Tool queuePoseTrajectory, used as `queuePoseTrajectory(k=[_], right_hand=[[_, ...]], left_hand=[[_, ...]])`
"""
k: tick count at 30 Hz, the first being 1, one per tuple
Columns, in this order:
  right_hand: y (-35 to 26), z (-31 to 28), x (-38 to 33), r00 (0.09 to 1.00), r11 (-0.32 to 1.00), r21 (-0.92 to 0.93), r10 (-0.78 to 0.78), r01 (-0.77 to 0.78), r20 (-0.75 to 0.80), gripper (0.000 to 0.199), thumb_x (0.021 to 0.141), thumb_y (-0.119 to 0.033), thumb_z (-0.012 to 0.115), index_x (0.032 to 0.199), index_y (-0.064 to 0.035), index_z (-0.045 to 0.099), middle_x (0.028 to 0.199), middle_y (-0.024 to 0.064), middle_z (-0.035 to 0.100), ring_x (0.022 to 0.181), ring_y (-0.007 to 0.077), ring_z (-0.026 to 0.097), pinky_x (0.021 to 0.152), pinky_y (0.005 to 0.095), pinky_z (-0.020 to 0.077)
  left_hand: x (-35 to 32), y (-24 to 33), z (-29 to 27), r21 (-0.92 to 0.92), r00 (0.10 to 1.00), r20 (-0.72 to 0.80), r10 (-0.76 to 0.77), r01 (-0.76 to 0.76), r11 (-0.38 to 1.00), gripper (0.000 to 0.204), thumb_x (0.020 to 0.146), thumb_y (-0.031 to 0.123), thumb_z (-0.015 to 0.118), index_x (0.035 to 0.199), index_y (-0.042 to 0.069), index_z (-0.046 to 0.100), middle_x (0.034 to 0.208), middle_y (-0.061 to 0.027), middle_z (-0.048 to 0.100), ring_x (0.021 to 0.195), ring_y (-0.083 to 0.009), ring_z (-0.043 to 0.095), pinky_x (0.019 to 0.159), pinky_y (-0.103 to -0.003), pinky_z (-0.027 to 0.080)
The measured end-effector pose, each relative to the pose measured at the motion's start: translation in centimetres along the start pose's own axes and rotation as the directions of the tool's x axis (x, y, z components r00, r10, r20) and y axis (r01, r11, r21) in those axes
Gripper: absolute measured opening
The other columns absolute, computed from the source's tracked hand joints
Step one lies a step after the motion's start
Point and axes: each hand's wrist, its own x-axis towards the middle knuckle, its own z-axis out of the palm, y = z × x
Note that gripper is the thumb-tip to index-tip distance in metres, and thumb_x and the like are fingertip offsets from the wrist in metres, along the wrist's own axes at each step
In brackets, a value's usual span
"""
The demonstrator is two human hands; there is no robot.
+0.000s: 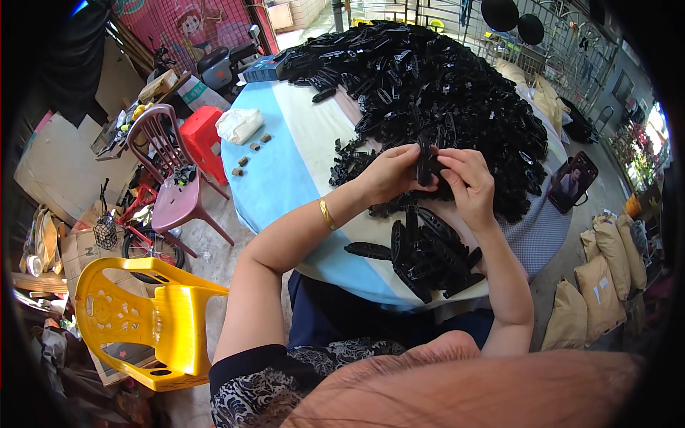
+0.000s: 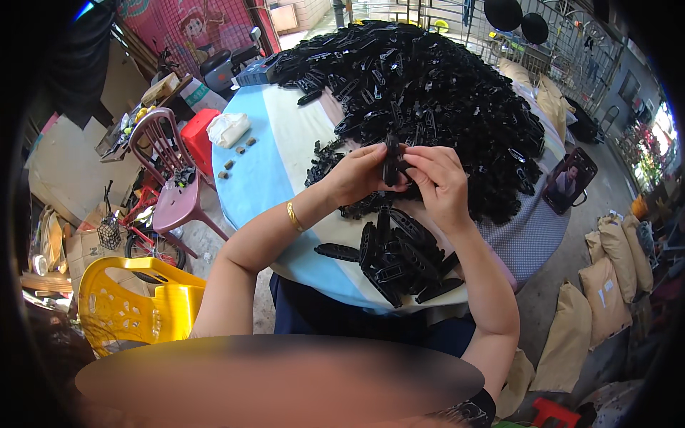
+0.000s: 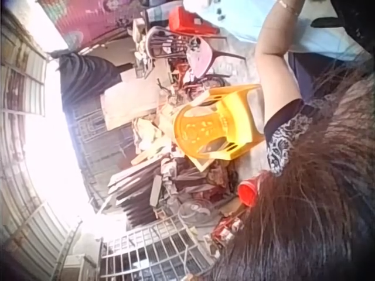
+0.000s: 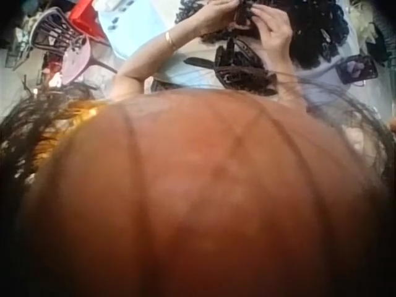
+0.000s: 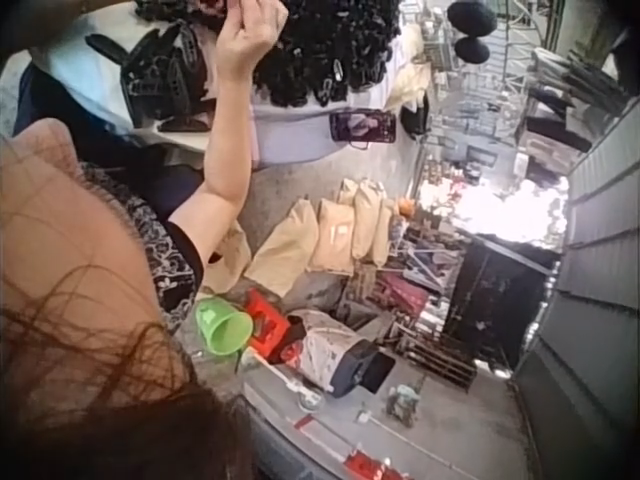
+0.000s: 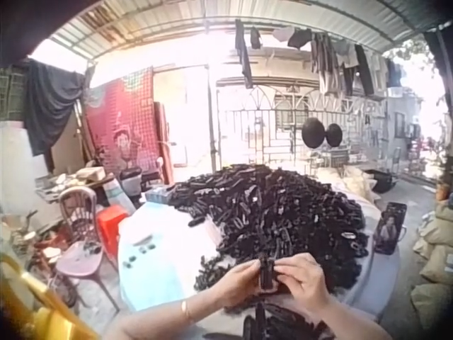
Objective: The recorder is sorting and inspecting small black plastic parts from a large pile on a table.
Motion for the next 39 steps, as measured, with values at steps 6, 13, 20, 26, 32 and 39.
queuePoseTrajectory(k=[6,13,20,26,32,39], right_hand=[[-1.0,0.3,0.2,0.99,0.994,-0.042,-0.099,0.104,0.104,0.024,0.067,0.001,0.069,0.089,-0.0068,0.069,0.1,0.0042,0.064,0.095,0.0227,0.053,0.079,0.0308,0.0478],[-0.3,0.1,0.0,0.978,0.985,-0.091,-0.128,0.145,0.165,0.026,0.066,0.003,0.066,0.09,-0.0068,0.07,0.1,0.0039,0.064,0.092,0.0223,0.054,0.076,0.0298,0.0491],[-0.1,-0.2,0.0,0.964,0.979,-0.1,-0.153,0.178,0.218,0.025,0.066,0.002,0.065,0.089,-0.0066,0.07,0.099,0.0042,0.064,0.089,0.0224,0.056,0.073,0.0304,0.0501],[0.4,-0.3,0.0,0.958,0.979,-0.081,-0.163,0.187,0.235,0.025,0.068,-0.001,0.067,0.092,-0.0061,0.069,0.098,0.0064,0.064,0.09,0.0224,0.057,0.074,0.0302,0.0503],[0.9,-0.4,-0.6,0.774,0.827,0.156,0.416,-0.541,0.478,0.036,0.071,-0.008,0.071,0.105,-0.001,0.064,0.092,0.0118,0.066,0.08,0.021,0.063,0.073,0.0282,0.0501],[1.2,-0.7,-0.8,0.883,0.933,0.074,0.304,-0.351,0.358,0.031,0.072,-0.009,0.072,0.101,-0.0012,0.066,0.086,0.0108,0.068,0.074,0.0136,0.064,0.068,0.0244,0.0501]], left_hand=[[-0.1,0.0,-0.7,0.239,0.986,-0.094,-0.135,0.154,0.959,0.029,0.096,0.03,0.044,0.099,0.003,0.055,0.08,-0.007,0.06,0.063,-0.0123,0.058,0.049,-0.022,0.046],[-0.2,1.7,-0.9,0.343,0.958,-0.031,-0.286,0.279,0.897,0.032,0.094,0.03,0.049,0.096,0.0,0.06,0.087,-0.0111,0.065,0.066,-0.0133,0.061,0.054,-0.021,0.049],[-1.0,2.9,-0.3,0.553,0.964,0.038,-0.262,0.199,0.809,0.029,0.084,0.014,0.064,0.106,-0.004,0.059,0.091,-0.0078,0.064,0.077,-0.0138,0.064,0.068,-0.023,0.053],[-0.8,2.4,-0.4,0.685,0.985,0.022,-0.168,0.108,0.72,0.028,0.082,0.011,0.064,0.105,-0.004,0.06,0.087,-0.0069,0.065,0.073,-0.0132,0.064,0.063,-0.022,0.052],[-1.1,0.9,0.0,0.953,0.969,0.175,0.177,-0.211,0.217,0.035,0.073,0.012,0.067,0.105,-0.001,0.062,0.09,-0.0134,0.067,0.078,-0.0204,0.065,0.072,-0.029,0.05],[-1.8,1.0,2.0,0.97,0.943,0.227,0.244,-0.24,0.024,0.036,0.073,0.009,0.067,0.108,0.003,0.061,0.091,-0.0167,0.065,0.081,-0.0278,0.065,0.071,-0.031,0.051]])
